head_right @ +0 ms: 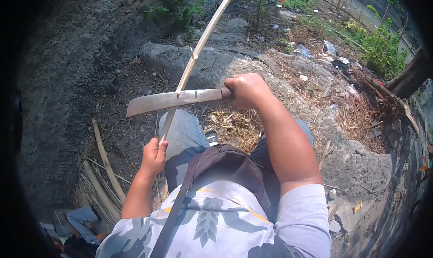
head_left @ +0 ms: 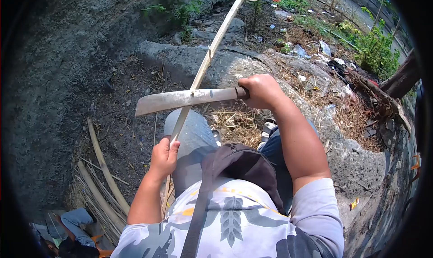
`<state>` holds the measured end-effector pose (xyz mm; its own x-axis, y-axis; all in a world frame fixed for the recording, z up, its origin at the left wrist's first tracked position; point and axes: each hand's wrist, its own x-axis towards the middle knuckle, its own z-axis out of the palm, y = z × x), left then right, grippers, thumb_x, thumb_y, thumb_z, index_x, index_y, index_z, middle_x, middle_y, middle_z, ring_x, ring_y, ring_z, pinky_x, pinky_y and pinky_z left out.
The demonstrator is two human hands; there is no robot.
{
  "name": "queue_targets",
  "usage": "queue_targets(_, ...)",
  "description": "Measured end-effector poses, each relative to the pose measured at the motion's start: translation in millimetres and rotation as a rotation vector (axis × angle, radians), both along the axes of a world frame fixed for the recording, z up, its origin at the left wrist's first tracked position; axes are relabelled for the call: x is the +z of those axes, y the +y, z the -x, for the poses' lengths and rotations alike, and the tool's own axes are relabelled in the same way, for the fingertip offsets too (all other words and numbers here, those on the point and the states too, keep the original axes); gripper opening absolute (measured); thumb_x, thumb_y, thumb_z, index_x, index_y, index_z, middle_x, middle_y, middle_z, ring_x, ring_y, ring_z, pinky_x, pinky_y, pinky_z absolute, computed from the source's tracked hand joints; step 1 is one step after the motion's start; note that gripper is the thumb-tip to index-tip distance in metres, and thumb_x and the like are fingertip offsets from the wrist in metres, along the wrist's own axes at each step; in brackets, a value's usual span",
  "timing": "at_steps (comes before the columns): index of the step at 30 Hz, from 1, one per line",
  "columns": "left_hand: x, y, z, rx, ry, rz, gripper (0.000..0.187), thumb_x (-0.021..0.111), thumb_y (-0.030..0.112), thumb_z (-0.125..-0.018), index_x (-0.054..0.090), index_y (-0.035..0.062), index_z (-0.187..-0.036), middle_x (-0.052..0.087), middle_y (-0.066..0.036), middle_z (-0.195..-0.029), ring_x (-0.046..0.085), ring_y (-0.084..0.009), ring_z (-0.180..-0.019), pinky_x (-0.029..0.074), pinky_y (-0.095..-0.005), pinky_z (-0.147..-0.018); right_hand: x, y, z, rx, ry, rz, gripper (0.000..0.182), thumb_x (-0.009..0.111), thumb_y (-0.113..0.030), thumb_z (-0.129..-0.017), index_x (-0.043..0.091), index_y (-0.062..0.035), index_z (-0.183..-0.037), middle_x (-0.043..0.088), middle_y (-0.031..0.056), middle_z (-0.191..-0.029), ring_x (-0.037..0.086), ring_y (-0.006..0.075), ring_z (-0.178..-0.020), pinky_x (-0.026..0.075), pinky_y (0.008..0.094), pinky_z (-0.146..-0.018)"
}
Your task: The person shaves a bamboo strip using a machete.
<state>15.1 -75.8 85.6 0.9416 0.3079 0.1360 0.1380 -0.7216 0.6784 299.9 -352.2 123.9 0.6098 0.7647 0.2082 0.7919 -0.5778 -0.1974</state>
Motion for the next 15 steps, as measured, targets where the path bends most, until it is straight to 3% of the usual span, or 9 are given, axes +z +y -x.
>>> queue_targets(3,-3,0,4,0.027,-0.014,0.023,0.035,0.061,0.034,-0.108,0.063,-0.0006,-0.102,0.063,-0.015,-0.071,0.060,-0.0266,-0.062,0.048,-0.0388,-0.061,-11,-9,-11,-0.029,0.006,-0.010,0.020,0.078,-0.023,-0.072,0.071,-0.0160,-0.090,0.072,0.0132,-0.082,0.072,0.0388,-0.086,0.057,0.0512,-0.075)
queue_targets(9,-14,-3,2,0.068,-0.032,0.015,0.035,0.061,0.034,-0.108,0.063,-0.0002,-0.103,0.062,-0.014,-0.071,0.059,-0.0247,-0.062,0.048,-0.0385,-0.061,2,14,19,-0.003,0.154,0.027,0.024,0.078,-0.025,-0.077,0.072,-0.0166,-0.098,0.076,0.0130,-0.091,0.074,0.0362,-0.091,0.059,0.0501,-0.081)
queue_targets(13,-4,-11,-3,0.025,-0.020,0.009,0.034,0.060,0.034,-0.108,0.063,-0.0004,-0.104,0.062,-0.013,-0.071,0.058,-0.0218,-0.062,0.048,-0.0379,-0.062,-11,28,20,0.188,0.048,-0.022,0.021,0.078,-0.025,-0.075,0.067,-0.0139,-0.088,0.073,0.0115,-0.082,0.072,0.0376,-0.084,0.057,0.0510,-0.072)
queue_targets(15,0,-14,-2,-0.002,-0.023,0.059,0.034,0.060,0.033,-0.108,0.063,-0.0004,-0.105,0.061,-0.012,-0.070,0.057,-0.0207,-0.062,0.048,-0.0375,-0.062,-7,22,18,0.142,0.019,-0.004,0.020,0.078,-0.026,-0.076,0.067,-0.0138,-0.088,0.072,0.0119,-0.079,0.073,0.0377,-0.083,0.057,0.0509,-0.072)
